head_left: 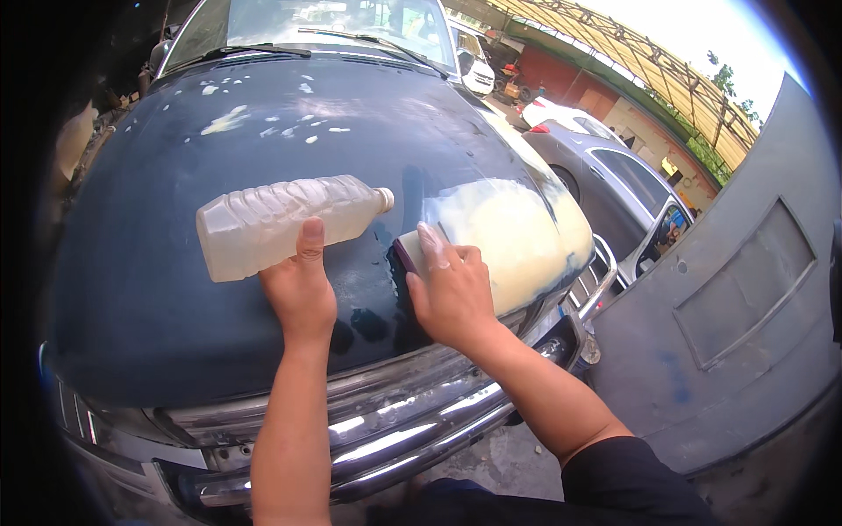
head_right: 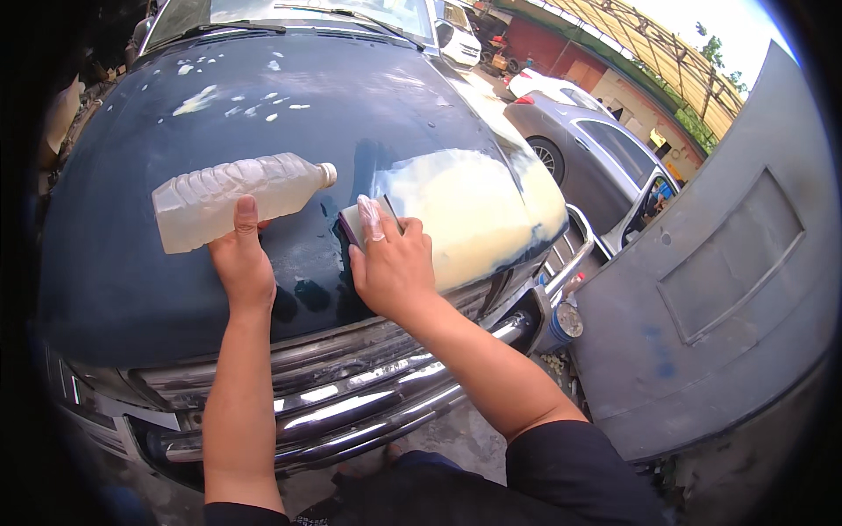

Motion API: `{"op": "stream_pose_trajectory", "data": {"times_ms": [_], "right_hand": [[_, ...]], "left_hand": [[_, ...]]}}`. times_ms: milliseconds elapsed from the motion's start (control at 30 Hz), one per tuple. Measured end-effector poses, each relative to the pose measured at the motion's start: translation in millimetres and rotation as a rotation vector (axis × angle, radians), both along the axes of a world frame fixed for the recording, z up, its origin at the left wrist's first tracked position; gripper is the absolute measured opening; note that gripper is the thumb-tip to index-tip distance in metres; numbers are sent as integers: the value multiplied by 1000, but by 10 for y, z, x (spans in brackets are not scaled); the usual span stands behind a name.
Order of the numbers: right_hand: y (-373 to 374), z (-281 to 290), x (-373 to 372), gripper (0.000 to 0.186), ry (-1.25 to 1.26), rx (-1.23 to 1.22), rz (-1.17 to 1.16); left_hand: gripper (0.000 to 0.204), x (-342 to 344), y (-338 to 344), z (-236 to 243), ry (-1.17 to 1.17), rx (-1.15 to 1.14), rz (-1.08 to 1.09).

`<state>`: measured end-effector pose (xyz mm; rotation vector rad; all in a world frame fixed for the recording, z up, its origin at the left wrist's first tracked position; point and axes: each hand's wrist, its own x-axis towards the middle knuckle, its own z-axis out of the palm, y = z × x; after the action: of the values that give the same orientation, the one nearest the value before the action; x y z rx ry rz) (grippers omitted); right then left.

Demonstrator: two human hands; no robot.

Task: The person pours liquid from a plastic bottle onto the hood of a dark-colored pickup truck and rubs the surface with a sanding block. The person briefly walks to a bucket, dips the block, and returns to continue sanding the hood.

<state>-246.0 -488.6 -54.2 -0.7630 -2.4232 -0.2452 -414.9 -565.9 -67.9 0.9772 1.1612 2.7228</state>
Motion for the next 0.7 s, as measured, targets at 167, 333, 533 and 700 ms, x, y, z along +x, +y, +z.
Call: {"op": "stream_pose_trajectory", "data": {"times_ms": [167,333,533,700], "right_hand": [[670,327,-404,66,-30,-163,-206],[1193,580,-547,64,-36,-198,-325],[-85,-72,86,66,38,-12,81],[602,277,-255,68,49,-145,-112]], "left_hand": [[41,66,0,-31,-41,-42,-95],[41,130,66,35,-24,-8,-153],[41,-36,-6,-38,-77,5,-111],[47,11,-4,-16,-20,-29,-120]]}}
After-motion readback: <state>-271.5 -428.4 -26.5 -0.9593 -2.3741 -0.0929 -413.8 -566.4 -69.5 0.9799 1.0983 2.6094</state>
